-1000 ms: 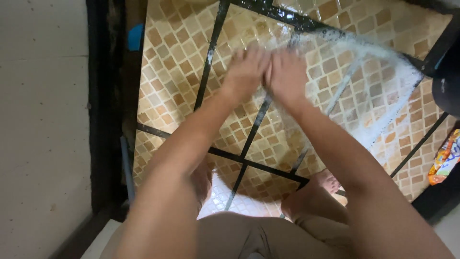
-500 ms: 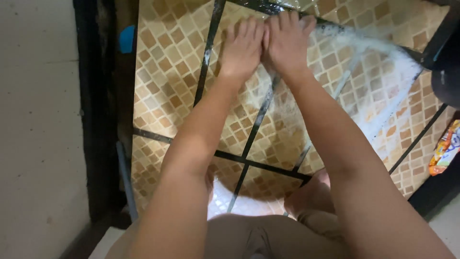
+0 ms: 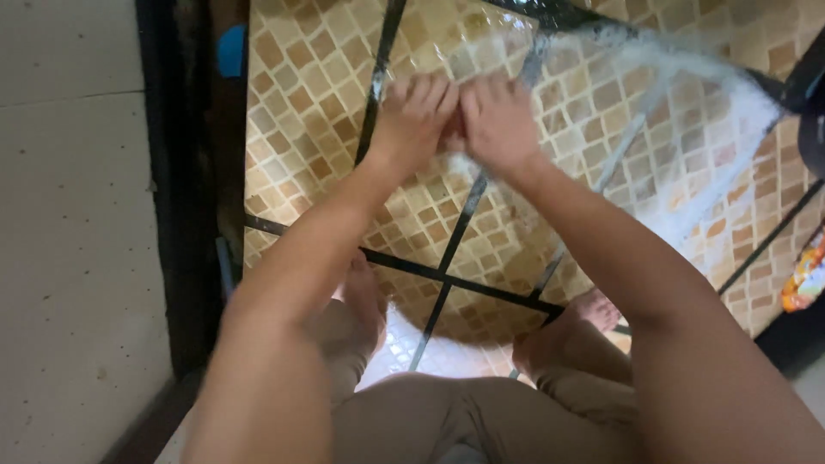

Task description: Scrubbing bathroom floor tiles with water, detergent, and a sponge.

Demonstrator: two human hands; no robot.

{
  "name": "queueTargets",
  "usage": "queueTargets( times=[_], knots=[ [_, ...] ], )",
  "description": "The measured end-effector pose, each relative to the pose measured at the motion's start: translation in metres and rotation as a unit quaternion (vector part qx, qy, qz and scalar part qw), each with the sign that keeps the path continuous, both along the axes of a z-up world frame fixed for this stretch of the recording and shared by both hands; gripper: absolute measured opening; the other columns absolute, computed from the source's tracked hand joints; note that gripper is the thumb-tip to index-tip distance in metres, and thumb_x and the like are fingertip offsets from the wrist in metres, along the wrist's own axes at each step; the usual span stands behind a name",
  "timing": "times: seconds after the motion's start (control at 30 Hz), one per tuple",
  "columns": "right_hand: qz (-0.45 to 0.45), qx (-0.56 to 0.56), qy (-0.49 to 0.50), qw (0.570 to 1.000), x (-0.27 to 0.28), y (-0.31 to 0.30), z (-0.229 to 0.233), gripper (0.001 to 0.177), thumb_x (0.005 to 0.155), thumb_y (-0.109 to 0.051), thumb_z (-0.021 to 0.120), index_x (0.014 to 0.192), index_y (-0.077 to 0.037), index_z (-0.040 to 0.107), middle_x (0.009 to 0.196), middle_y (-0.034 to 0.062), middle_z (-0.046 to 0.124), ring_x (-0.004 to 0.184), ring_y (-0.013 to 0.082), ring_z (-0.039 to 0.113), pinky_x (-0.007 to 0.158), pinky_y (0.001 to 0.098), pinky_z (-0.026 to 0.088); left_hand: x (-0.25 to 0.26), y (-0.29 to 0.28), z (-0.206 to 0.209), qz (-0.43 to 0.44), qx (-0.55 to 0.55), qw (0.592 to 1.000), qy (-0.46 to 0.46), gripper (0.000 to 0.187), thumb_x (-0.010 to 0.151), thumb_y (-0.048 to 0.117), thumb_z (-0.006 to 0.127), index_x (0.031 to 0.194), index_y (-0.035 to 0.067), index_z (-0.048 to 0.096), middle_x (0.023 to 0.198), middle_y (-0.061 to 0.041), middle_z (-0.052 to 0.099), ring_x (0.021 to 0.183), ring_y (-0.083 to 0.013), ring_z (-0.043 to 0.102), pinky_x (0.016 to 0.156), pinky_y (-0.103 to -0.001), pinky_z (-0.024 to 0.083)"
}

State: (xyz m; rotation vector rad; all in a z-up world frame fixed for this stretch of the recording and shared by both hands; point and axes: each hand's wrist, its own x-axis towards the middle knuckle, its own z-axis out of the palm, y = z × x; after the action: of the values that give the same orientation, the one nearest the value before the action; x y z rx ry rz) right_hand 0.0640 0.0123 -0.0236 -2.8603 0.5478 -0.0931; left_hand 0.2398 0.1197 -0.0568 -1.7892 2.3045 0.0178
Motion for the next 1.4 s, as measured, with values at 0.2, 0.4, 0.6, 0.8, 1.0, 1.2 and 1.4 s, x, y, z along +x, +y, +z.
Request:
queueTargets(
  times=[0.2, 0.4, 0.6, 0.8, 1.0, 1.2, 1.4],
  knots=[
    [-0.034, -0.098, -0.051, 0.993, 0.033, -0.052, 0.001, 0.056, 0.109, -0.063, 0.065, 0.104, -0.008, 0.055, 0.100, 0.0112, 0.053, 0.090, 0.0318, 0.047, 0.076, 0.0463, 0.031, 0.015, -0.067, 0.028, 0.107, -0.001, 0.994, -0.026, 0.056, 0.096, 0.021, 0.056, 0.149, 0.014, 0.040, 0.133, -0.008, 0.044, 0.127, -0.0309, 0.038, 0.103, -0.051, 0.025],
    [-0.019, 0.036, 0.027, 0.999, -0.023, 0.060, -0.006, 0.024, 0.101, -0.019, 0.050, 0.105, -0.003, 0.068, 0.096, 0.0179, 0.065, 0.095, 0.0381, 0.064, 0.085, 0.0539, 0.046, -0.002, 0.027, 0.068, 0.019, 0.202, 0.974, 0.098, 0.067, 0.096, 0.054, 0.055, 0.149, 0.012, 0.052, 0.148, -0.017, 0.055, 0.135, -0.0418, 0.052, 0.089, -0.056, 0.055],
    [0.025, -0.025, 0.003, 0.999, -0.006, 0.046, -0.030, 0.042, 0.104, -0.028, 0.039, 0.130, -0.003, 0.061, 0.108, 0.0135, 0.058, 0.095, 0.0325, 0.061, 0.077, 0.0449, 0.045, 0.002, 0.013, 0.085, 0.089, 0.144, 0.952, 0.256, 0.056, 0.113, 0.040, 0.032, 0.144, 0.000, 0.055, 0.134, -0.024, 0.059, 0.124, -0.0450, 0.055, 0.101, -0.064, 0.033],
    [-0.037, -0.124, -0.099, 0.987, 0.069, -0.029, -0.030, 0.022, 0.099, -0.027, 0.044, 0.100, -0.009, 0.057, 0.094, 0.0106, 0.049, 0.084, 0.0322, 0.050, 0.070, 0.0445, 0.036, 0.030, -0.074, 0.003, 0.314, -0.135, 0.930, 0.135, 0.028, 0.090, 0.044, 0.050, 0.105, 0.021, 0.056, 0.103, 0.001, 0.053, 0.097, -0.0246, 0.050, 0.072, -0.048, 0.036],
    [-0.056, -0.018, -0.102, 0.993, 0.011, 0.062, -0.012, 0.019, 0.096, -0.006, 0.053, 0.093, 0.007, 0.066, 0.090, 0.0261, 0.059, 0.092, 0.0476, 0.060, 0.075, 0.0510, 0.045, -0.011, 0.018, 0.009, 0.219, -0.251, 0.922, 0.199, 0.032, 0.092, 0.033, 0.056, 0.096, 0.003, 0.068, 0.088, -0.012, 0.058, 0.086, -0.0332, 0.059, 0.081, -0.049, 0.045],
    [0.060, 0.017, -0.088, 0.994, -0.017, 0.106, -0.038, 0.038, 0.097, -0.039, 0.055, 0.083, -0.003, 0.056, 0.081, 0.0137, 0.046, 0.072, 0.0349, 0.048, 0.063, 0.0459, 0.037, -0.023, 0.068, 0.016, 0.186, -0.173, 0.947, 0.197, 0.014, 0.082, 0.026, 0.055, 0.075, 0.015, 0.051, 0.077, -0.005, 0.046, 0.076, -0.0264, 0.053, 0.075, -0.043, 0.040],
    [-0.017, 0.005, 0.126, 0.992, 0.047, -0.004, 0.027, 0.022, 0.112, -0.023, 0.050, 0.111, -0.005, 0.062, 0.096, 0.0103, 0.062, 0.091, 0.0255, 0.057, 0.082, 0.0404, 0.053, 0.018, -0.056, 0.062, 0.250, 0.151, 0.943, 0.157, 0.036, 0.098, 0.048, 0.064, 0.105, 0.015, 0.077, 0.132, -0.013, 0.067, 0.132, -0.0399, 0.052, 0.108, -0.063, 0.040]
  ],
)
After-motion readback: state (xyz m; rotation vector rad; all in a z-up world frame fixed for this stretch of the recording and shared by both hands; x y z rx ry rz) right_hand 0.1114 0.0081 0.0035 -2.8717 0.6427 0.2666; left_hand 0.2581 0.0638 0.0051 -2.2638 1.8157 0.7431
